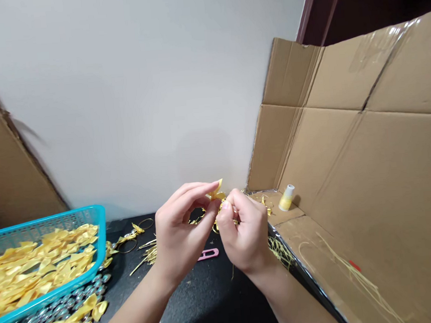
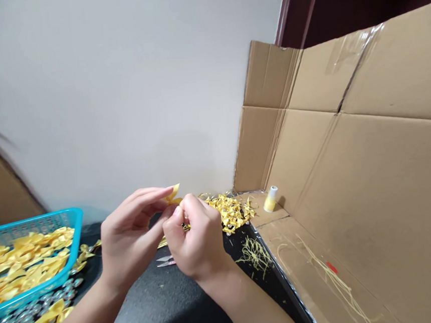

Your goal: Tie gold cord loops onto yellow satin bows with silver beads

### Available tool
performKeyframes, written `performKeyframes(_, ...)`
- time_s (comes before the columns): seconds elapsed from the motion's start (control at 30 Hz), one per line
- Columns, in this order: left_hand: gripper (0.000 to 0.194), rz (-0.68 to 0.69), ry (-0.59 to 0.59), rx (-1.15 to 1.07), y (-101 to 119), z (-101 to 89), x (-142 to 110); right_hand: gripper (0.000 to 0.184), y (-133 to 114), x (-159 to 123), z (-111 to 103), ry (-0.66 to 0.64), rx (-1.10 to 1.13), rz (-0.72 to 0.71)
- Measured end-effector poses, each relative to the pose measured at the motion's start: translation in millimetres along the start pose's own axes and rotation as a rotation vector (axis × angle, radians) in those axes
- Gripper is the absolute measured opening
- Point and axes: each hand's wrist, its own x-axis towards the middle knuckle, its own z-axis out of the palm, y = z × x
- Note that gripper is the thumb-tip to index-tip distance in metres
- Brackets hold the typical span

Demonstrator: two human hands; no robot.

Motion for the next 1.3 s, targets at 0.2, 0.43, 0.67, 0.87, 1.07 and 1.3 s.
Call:
performKeyframes(0.2, 0.038, 0.036, 0.002, 0.038, -0.2, 0.4, -1.4, 0.027, -0.1, -0.9, 2.5, 0.027, -0.071, -0.023)
performKeyframes(0.43, 0.046, 0.141, 0.041, 0.103, -2.5, 4.9, -6.6, 0.028, 2.0, -2.2, 6.3, 0.044, -0.130, -0.060)
performKeyframes(0.67, 0.052, 0.269, 0.055, 0.248, -4.5, -0.2, -6.1, 0.022, 11.3, -4.4, 9.6, -0.012, 0.039, -0.050)
performKeyframes(0.87, 0.052, 0.118, 0.123, 0.083, 5.7, -13.9, 0.7, 0.019, 25.5, -2.0, 9.2, -0.022, 0.273, -0.023)
performKeyframes(1.07, 0.016, -0.359, -0.047, -0.201, 11.6, -20.1, 9.9, 0.014, 33.5, 1.4, 11.2, -0.037, 0.283, -0.134)
performKeyframes(1.3, 0.037, -0.748, -0.149, -0.546, 12.4, -24.6, 14.4, 0.020, 33.6, 2.3, 11.6, 0.111, 0.195, -0.220)
